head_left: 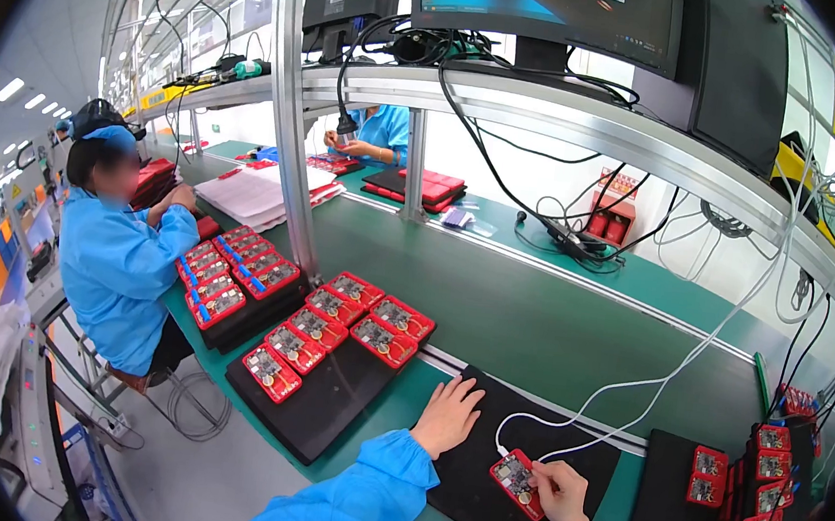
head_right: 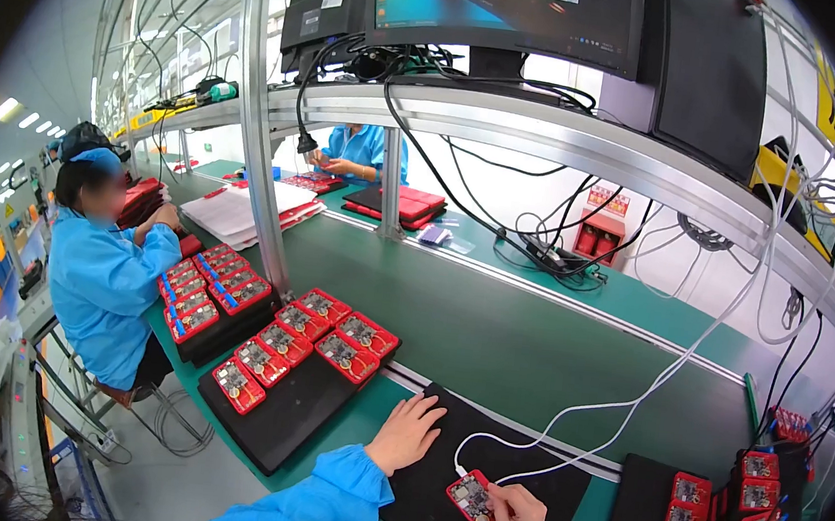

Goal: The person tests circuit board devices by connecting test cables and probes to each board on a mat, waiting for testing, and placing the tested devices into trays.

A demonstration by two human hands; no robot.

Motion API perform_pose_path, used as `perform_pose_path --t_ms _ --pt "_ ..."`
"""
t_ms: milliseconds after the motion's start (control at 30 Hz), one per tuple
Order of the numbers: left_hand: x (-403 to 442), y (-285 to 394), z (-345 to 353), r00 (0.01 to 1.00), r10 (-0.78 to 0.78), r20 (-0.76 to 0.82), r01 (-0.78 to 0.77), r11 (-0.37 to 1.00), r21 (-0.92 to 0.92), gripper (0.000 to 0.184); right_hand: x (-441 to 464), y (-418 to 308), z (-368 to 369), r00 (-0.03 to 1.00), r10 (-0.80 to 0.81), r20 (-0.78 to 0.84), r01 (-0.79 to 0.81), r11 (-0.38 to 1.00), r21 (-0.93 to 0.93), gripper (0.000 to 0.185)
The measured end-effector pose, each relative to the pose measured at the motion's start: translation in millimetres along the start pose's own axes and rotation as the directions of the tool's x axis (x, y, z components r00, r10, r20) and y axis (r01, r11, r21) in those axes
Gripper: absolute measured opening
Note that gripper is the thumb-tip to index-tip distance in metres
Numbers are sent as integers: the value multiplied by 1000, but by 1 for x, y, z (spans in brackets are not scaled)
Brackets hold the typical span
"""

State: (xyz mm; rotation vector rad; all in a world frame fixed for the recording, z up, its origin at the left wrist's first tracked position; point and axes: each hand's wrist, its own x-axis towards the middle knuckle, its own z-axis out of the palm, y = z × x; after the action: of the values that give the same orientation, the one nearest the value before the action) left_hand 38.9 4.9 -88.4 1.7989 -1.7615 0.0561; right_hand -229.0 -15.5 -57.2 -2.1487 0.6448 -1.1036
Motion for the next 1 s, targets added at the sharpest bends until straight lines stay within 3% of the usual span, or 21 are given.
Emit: perform_pose_path --t_ms 33,333,1000 --pt "0 0 1 1000 1 -5 -1 1000 -1 40 1 -3 -1 1000 6 6 -6 1000 2 14" --pt "1 0 0 1000 -6 17 6 1000 0 40 -1 0 0 1000 0 -5 0 1000 8 21" --pt "1 1 -1 1000 -2 0 2 1000 2 40 0 -8 -1 999 33 1 -33 999 -30 16"
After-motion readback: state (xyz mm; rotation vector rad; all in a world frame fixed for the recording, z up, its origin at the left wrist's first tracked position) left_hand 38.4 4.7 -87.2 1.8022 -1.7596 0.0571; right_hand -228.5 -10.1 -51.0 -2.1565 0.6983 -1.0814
